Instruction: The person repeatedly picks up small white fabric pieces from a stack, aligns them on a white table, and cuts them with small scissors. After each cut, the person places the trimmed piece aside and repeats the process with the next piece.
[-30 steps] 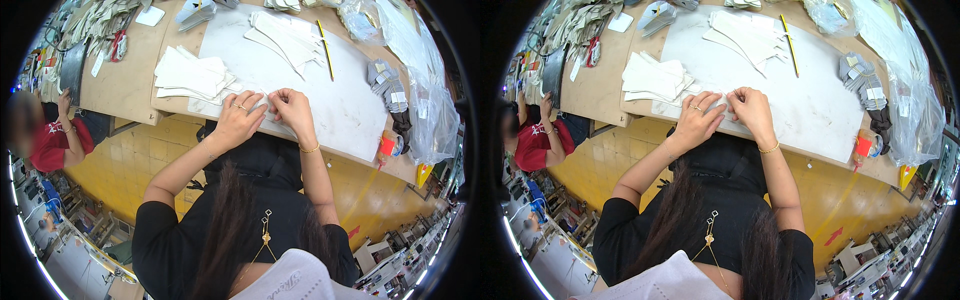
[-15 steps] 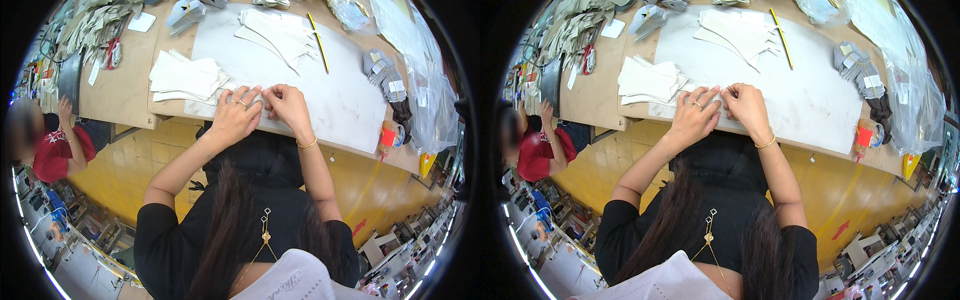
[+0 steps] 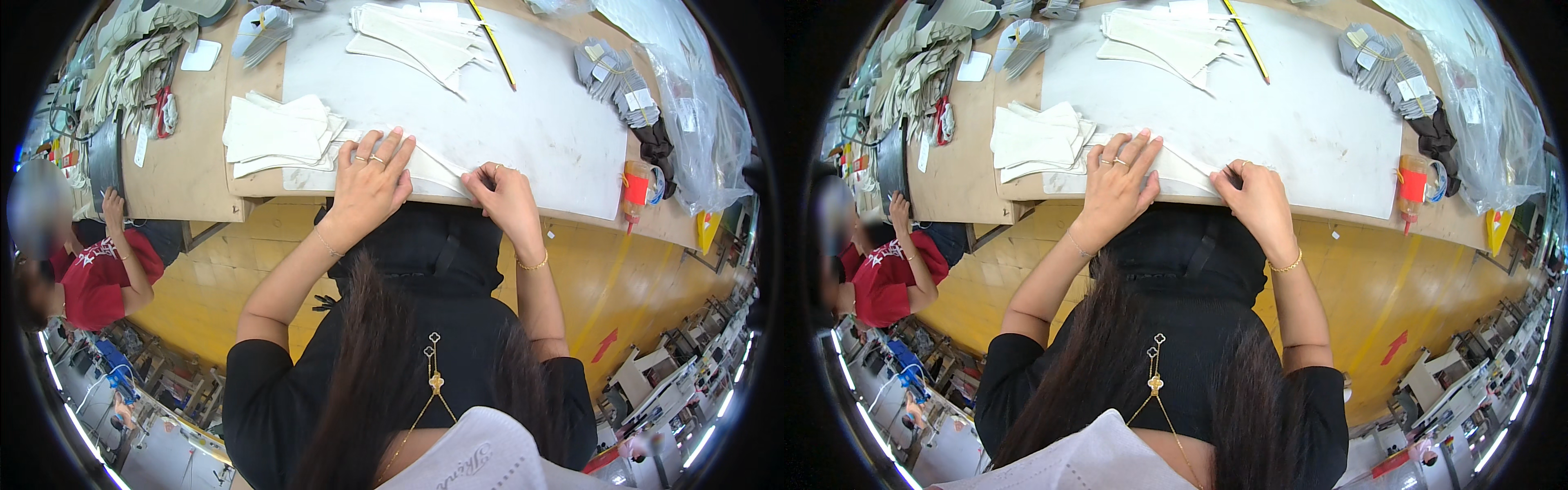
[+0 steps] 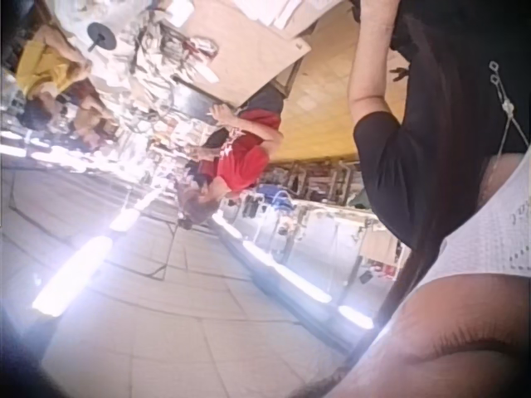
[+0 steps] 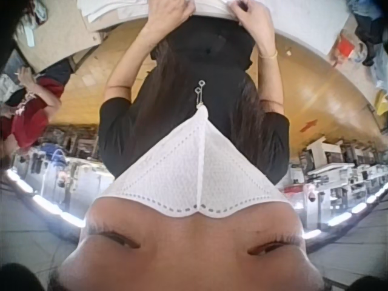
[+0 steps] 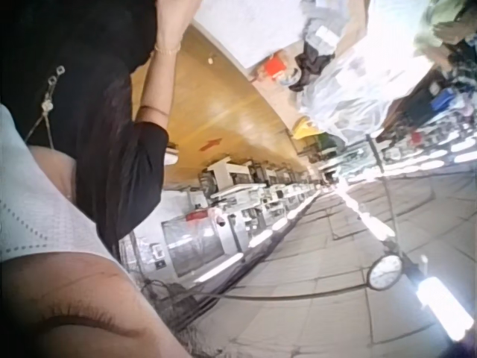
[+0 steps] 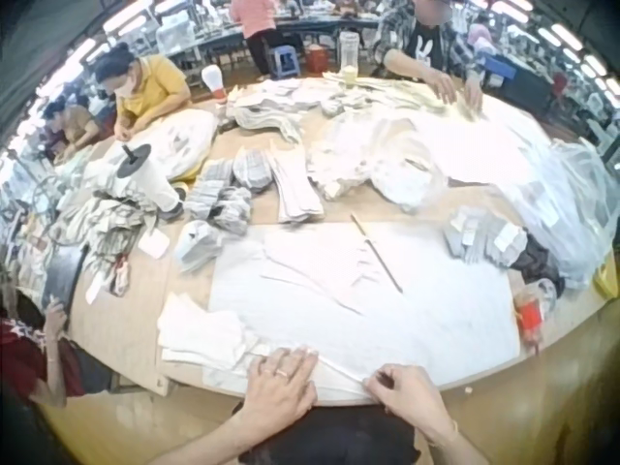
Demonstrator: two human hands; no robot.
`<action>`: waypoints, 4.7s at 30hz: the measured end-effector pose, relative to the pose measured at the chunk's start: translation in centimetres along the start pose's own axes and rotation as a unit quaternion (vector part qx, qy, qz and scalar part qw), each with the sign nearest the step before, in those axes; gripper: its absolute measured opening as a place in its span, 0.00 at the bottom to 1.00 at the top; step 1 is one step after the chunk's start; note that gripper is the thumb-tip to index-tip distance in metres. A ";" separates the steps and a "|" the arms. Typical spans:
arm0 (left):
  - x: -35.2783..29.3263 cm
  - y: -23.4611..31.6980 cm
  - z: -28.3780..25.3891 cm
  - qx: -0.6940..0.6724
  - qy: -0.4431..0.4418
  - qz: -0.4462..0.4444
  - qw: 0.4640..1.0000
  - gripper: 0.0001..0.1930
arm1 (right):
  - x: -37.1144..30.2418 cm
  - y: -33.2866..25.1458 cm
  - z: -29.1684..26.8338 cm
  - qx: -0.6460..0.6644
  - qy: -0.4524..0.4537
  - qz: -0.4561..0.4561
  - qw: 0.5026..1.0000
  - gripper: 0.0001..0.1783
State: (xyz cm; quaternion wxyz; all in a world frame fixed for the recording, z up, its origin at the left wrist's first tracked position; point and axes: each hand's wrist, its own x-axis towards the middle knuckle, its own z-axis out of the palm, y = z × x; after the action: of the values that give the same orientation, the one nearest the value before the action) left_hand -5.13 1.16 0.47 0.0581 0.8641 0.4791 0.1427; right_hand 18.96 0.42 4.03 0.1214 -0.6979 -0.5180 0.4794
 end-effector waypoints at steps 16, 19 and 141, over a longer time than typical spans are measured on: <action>-0.1 1.0 0.3 0.048 -0.016 0.037 0.998 0.28 | 1.0 0.1 -0.4 -0.064 0.043 -0.076 0.994 0.19; 0.0 1.4 0.5 0.056 0.007 0.051 0.997 0.29 | 1.2 0.0 -0.7 -0.090 0.038 -0.078 0.992 0.18; 5.4 0.5 1.3 -0.081 0.004 0.139 0.987 0.16 | 0.9 0.9 0.2 -0.299 0.213 -0.321 0.873 0.15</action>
State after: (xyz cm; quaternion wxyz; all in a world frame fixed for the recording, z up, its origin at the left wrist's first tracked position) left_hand -1.65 5.47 0.39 0.1060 0.9140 0.3418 0.1910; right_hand 19.32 0.70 2.88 0.1617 -0.5813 -0.7938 0.0764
